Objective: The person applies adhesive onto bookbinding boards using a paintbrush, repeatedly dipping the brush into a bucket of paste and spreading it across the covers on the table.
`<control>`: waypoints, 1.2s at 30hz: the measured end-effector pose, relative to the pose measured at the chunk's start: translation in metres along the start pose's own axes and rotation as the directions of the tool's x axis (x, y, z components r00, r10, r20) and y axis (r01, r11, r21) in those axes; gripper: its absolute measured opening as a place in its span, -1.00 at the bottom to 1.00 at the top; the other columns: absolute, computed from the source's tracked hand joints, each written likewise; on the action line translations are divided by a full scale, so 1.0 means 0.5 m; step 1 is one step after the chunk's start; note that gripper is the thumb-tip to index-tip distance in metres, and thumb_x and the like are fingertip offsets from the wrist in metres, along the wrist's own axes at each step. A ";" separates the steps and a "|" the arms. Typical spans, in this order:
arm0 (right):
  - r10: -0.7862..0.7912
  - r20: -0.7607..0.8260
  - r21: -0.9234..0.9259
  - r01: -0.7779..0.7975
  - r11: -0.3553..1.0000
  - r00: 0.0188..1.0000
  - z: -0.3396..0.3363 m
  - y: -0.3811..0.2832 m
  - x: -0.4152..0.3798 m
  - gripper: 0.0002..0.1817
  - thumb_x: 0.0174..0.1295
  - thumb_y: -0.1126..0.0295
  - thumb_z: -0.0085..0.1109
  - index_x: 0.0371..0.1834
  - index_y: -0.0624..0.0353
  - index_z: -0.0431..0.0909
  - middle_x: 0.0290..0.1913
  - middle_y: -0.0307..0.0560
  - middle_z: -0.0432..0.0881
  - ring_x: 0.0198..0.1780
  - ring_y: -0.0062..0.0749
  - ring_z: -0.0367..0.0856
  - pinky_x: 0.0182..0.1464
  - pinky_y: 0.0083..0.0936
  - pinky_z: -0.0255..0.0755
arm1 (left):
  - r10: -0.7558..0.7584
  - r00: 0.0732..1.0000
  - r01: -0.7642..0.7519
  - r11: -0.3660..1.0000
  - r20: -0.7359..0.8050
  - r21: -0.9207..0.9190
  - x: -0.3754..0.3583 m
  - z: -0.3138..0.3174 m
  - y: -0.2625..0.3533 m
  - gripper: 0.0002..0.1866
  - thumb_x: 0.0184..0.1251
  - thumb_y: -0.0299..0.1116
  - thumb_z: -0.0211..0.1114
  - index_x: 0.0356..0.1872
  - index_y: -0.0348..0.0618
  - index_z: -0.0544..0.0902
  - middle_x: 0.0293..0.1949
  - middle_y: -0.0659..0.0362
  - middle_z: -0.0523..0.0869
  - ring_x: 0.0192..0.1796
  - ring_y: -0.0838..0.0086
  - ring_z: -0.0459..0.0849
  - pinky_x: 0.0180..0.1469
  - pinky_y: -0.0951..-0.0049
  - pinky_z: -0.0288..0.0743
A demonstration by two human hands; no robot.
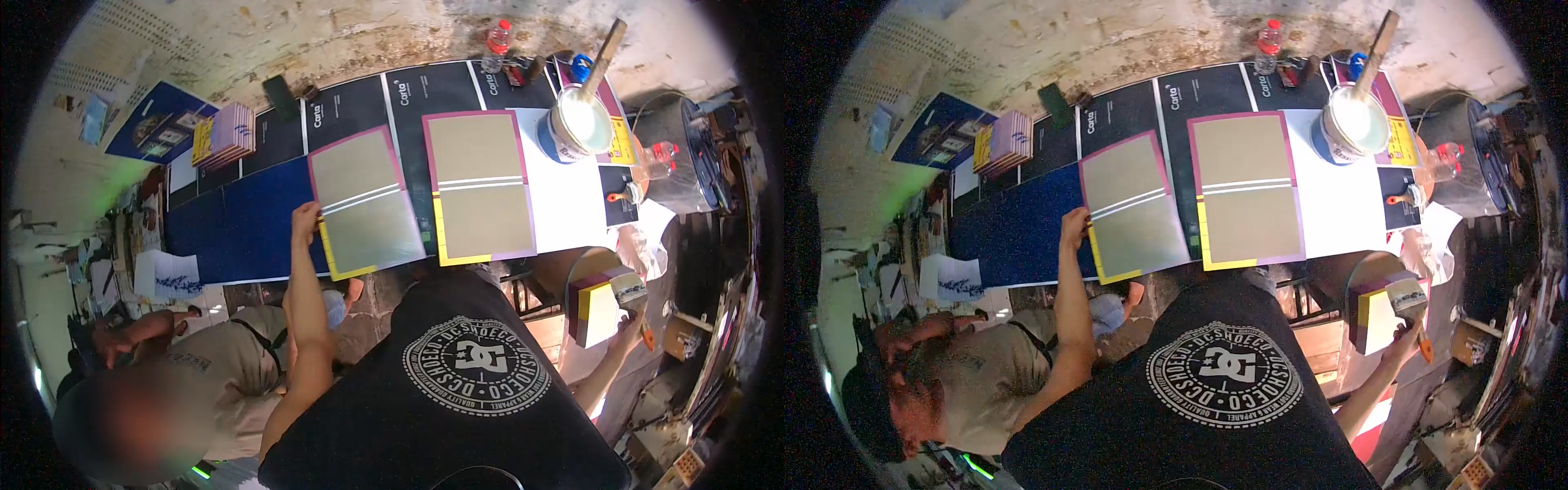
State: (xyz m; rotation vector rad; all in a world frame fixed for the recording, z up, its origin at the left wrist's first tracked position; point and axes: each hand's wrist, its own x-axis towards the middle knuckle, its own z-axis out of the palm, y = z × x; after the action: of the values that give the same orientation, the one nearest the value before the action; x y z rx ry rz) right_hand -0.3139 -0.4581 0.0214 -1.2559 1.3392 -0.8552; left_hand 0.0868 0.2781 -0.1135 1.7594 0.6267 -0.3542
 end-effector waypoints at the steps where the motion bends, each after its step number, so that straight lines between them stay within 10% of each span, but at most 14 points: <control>1: 0.010 0.040 0.018 -0.011 1.000 0.999 0.014 -0.013 0.014 -0.66 0.37 0.09 0.28 -0.04 0.14 0.63 -0.24 -0.23 0.66 -0.38 -0.68 0.52 -0.43 -0.67 0.32 | -0.018 0.997 0.023 0.998 -0.074 0.063 0.002 -0.030 -0.011 -0.74 0.23 -0.31 0.32 -0.14 -0.21 0.76 -0.33 0.20 0.76 -0.39 0.51 0.71 -0.39 0.48 0.55; 6: -0.118 0.301 0.195 0.060 0.979 0.946 0.175 -0.129 0.075 -0.58 0.40 0.14 0.25 0.17 0.20 0.60 -0.05 -0.13 0.65 -0.15 -0.54 0.61 -0.11 -0.60 0.50 | 0.250 0.879 0.074 0.769 -0.405 0.634 0.043 -0.163 -0.080 -0.55 0.04 -0.23 0.43 -0.03 -0.26 0.75 -0.18 0.02 0.83 -0.14 0.28 0.79 -0.04 0.31 0.64; 12: -0.472 0.441 0.091 0.484 0.870 0.763 0.389 -0.322 0.074 -0.60 0.41 0.24 0.23 0.13 0.35 0.60 0.04 -0.08 0.65 0.04 -0.51 0.61 0.02 -0.56 0.51 | 0.412 0.736 -0.081 0.841 -0.537 0.535 0.015 -0.202 -0.004 -0.59 0.19 -0.19 0.42 -0.04 -0.29 0.72 -0.07 -0.01 0.80 -0.06 0.27 0.76 0.11 0.31 0.56; 16: -0.673 0.466 0.224 0.659 0.718 0.574 0.542 -0.426 0.056 -0.76 0.31 0.30 0.39 -0.16 0.28 0.71 -0.34 -0.30 0.69 -0.35 -0.71 0.54 -0.30 -0.70 0.36 | 0.527 0.601 -0.374 0.850 -0.600 0.372 -0.054 -0.159 0.073 -0.62 0.29 -0.21 0.36 -0.02 -0.31 0.71 -0.08 0.01 0.78 -0.08 0.33 0.75 0.05 0.34 0.57; 18: -0.747 0.486 0.168 0.790 0.589 0.454 0.622 -0.400 0.147 -0.64 0.30 0.22 0.38 -0.15 0.40 0.71 -0.29 -0.06 0.78 -0.29 -0.51 0.70 -0.19 -0.52 0.54 | 0.558 0.564 -0.482 0.821 -0.608 0.306 -0.097 -0.122 0.095 -0.64 0.35 -0.23 0.33 0.00 -0.31 0.70 -0.09 0.02 0.78 -0.09 0.36 0.74 0.03 0.36 0.58; 25: -0.652 0.679 0.007 0.884 0.467 0.339 0.793 -0.304 0.145 -0.70 0.25 0.22 0.42 -0.26 0.28 0.66 -0.39 0.02 0.76 -0.33 -0.38 0.77 -0.25 -0.44 0.57 | 0.663 0.638 -0.560 0.749 -0.392 0.355 -0.245 0.000 0.063 -0.63 0.60 -0.20 0.08 0.10 -0.31 0.65 0.01 0.07 0.71 -0.09 0.39 0.72 -0.03 0.42 0.59; 31: -0.600 0.759 0.013 0.916 0.401 0.252 0.834 -0.252 0.248 -0.53 0.21 0.02 0.36 -0.39 0.32 0.67 -0.55 0.22 0.66 -0.49 0.08 0.71 -0.43 -0.23 0.52 | 0.409 0.812 -0.497 0.858 -0.416 -0.126 -0.455 0.139 -0.068 -0.59 0.58 -0.13 0.03 0.15 -0.22 0.63 0.14 0.08 0.67 0.12 0.32 0.61 0.12 0.34 0.47; 33: -0.626 0.721 0.042 0.882 0.469 0.298 0.806 -0.329 0.226 -0.51 0.26 0.00 0.32 -0.38 0.32 0.68 -0.52 0.19 0.68 -0.48 -0.01 0.72 -0.41 -0.27 0.49 | 0.089 0.830 -0.141 0.989 -0.551 -0.053 -0.560 0.197 -0.075 -0.61 0.55 -0.11 0.10 0.14 -0.17 0.63 0.09 0.12 0.68 0.10 0.36 0.61 0.05 0.40 0.45; 36: -0.588 0.717 0.007 0.840 0.543 0.374 0.781 -0.424 0.204 -0.47 0.30 -0.04 0.28 -0.39 0.34 0.67 -0.49 0.19 0.69 -0.44 -0.06 0.74 -0.37 -0.29 0.50 | -0.019 0.855 -0.026 0.996 -0.518 -0.080 -0.642 0.223 -0.238 -0.66 0.51 -0.12 0.19 0.06 -0.15 0.64 -0.07 0.24 0.67 -0.01 0.48 0.60 -0.07 0.45 0.41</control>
State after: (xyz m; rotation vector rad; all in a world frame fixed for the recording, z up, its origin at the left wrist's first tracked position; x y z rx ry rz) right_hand 0.1216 -0.5365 0.1313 -2.2948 0.2699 -0.6165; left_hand -0.2329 0.1196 -0.0656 1.7784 1.0064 0.1662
